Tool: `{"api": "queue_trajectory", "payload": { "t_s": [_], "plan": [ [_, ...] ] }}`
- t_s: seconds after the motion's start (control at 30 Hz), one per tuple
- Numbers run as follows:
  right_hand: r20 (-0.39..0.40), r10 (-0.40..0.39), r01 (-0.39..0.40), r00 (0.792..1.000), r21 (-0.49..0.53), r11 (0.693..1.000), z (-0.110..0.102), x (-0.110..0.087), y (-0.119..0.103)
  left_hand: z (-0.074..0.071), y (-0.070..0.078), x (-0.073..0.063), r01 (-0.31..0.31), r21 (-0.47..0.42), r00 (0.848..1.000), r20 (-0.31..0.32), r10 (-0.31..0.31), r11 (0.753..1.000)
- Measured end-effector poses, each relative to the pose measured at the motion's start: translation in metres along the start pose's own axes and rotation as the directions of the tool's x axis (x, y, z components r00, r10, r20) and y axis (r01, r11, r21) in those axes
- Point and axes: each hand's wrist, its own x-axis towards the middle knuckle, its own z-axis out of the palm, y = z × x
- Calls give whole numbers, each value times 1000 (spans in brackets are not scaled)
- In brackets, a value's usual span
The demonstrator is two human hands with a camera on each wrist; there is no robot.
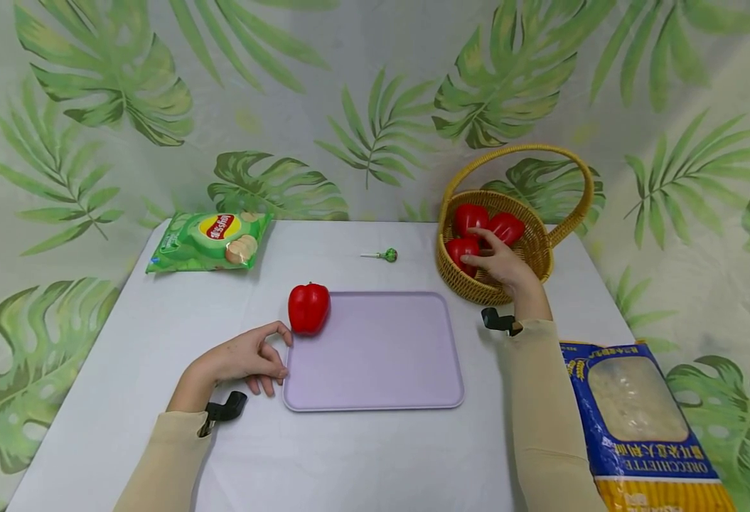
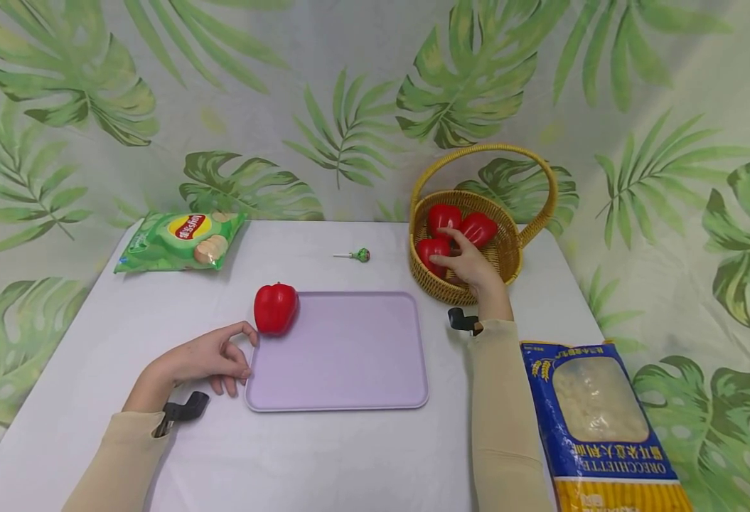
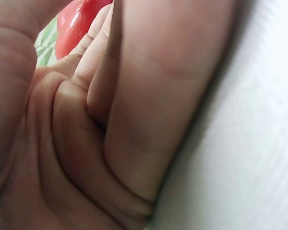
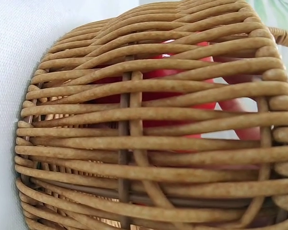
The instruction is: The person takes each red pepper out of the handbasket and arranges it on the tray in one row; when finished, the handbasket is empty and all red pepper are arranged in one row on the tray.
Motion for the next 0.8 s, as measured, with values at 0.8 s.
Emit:
{"api": "queue_trajectory", "payload": {
  "t_s": [0.8],
  "plan": [
    [26, 13, -13, 1000, -11, 1000, 1, 4, 1, 0, 1, -1, 12, -6, 1000, -9, -12, 1000]
  ]
}}
